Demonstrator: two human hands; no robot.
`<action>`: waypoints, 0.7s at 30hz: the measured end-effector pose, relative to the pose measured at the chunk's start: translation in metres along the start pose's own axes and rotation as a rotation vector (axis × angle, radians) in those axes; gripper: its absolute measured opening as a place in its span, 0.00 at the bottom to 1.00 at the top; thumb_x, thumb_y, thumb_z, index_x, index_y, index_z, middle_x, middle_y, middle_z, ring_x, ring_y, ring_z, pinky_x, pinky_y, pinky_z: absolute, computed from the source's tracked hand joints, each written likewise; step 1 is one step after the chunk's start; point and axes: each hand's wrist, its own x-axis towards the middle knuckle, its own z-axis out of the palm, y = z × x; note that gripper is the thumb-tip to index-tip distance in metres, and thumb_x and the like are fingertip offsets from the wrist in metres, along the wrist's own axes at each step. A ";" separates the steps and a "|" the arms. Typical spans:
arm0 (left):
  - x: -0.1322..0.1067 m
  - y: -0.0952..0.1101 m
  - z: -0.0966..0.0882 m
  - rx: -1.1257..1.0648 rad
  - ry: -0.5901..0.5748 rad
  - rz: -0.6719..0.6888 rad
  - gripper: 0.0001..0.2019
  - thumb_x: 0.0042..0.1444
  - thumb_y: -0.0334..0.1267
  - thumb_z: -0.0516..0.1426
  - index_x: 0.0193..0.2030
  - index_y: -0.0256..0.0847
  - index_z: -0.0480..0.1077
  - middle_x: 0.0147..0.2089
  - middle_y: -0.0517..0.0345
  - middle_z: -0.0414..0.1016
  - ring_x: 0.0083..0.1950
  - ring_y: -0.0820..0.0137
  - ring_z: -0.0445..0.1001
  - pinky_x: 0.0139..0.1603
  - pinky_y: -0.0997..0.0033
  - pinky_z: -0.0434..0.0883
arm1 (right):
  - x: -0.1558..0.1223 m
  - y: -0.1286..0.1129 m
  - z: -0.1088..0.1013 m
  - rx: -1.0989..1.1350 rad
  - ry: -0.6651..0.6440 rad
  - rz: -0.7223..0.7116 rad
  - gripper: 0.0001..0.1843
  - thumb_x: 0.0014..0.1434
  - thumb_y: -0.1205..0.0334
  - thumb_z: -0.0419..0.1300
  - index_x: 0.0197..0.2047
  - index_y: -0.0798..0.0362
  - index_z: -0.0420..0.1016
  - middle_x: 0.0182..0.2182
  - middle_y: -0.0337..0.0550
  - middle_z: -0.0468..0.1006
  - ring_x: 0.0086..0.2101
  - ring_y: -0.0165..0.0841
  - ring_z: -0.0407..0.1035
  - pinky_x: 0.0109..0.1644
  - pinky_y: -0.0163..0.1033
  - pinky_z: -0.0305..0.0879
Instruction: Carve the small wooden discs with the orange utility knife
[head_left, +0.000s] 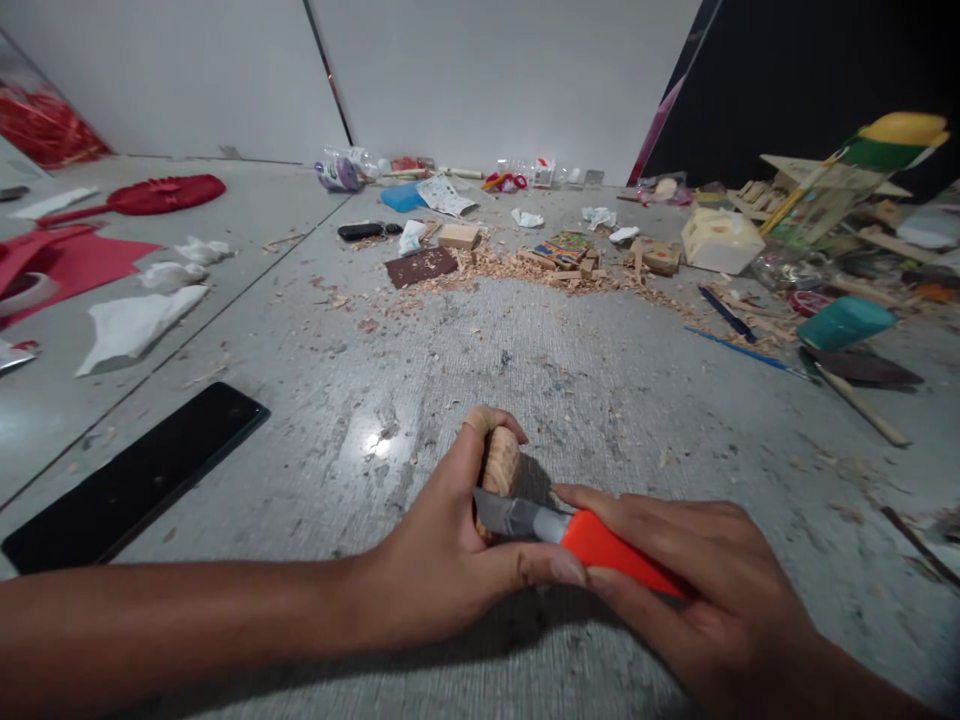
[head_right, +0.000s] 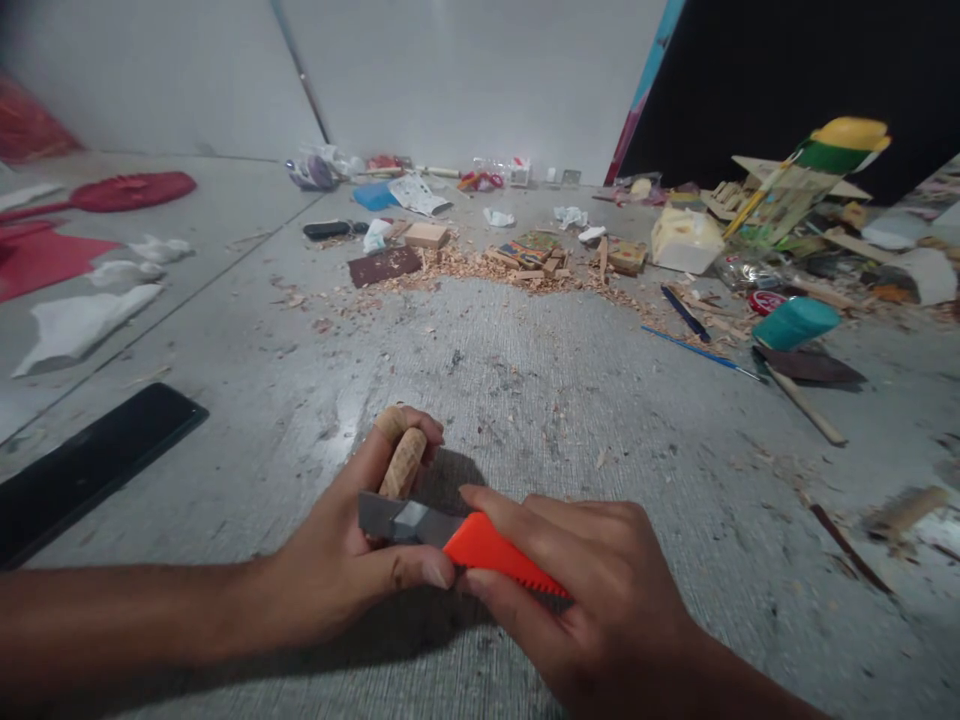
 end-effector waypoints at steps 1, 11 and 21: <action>-0.001 0.000 0.002 -0.001 0.021 0.005 0.33 0.56 0.50 0.77 0.52 0.48 0.59 0.37 0.67 0.61 0.35 0.73 0.60 0.34 0.73 0.63 | 0.001 0.000 0.000 -0.032 0.006 -0.007 0.16 0.76 0.62 0.61 0.64 0.52 0.78 0.41 0.45 0.91 0.33 0.36 0.87 0.34 0.36 0.83; 0.002 0.006 -0.006 -0.017 -0.062 0.034 0.37 0.53 0.56 0.78 0.54 0.48 0.59 0.35 0.68 0.64 0.32 0.74 0.62 0.31 0.74 0.61 | -0.001 0.002 -0.001 0.009 0.017 0.009 0.19 0.72 0.60 0.63 0.65 0.45 0.79 0.45 0.44 0.92 0.37 0.40 0.88 0.37 0.38 0.83; 0.003 0.002 -0.007 0.036 -0.026 0.059 0.33 0.51 0.46 0.79 0.52 0.46 0.63 0.36 0.67 0.67 0.34 0.72 0.65 0.34 0.72 0.64 | -0.005 0.001 0.004 0.017 -0.016 0.007 0.18 0.76 0.61 0.60 0.66 0.51 0.77 0.38 0.43 0.90 0.30 0.35 0.85 0.30 0.37 0.79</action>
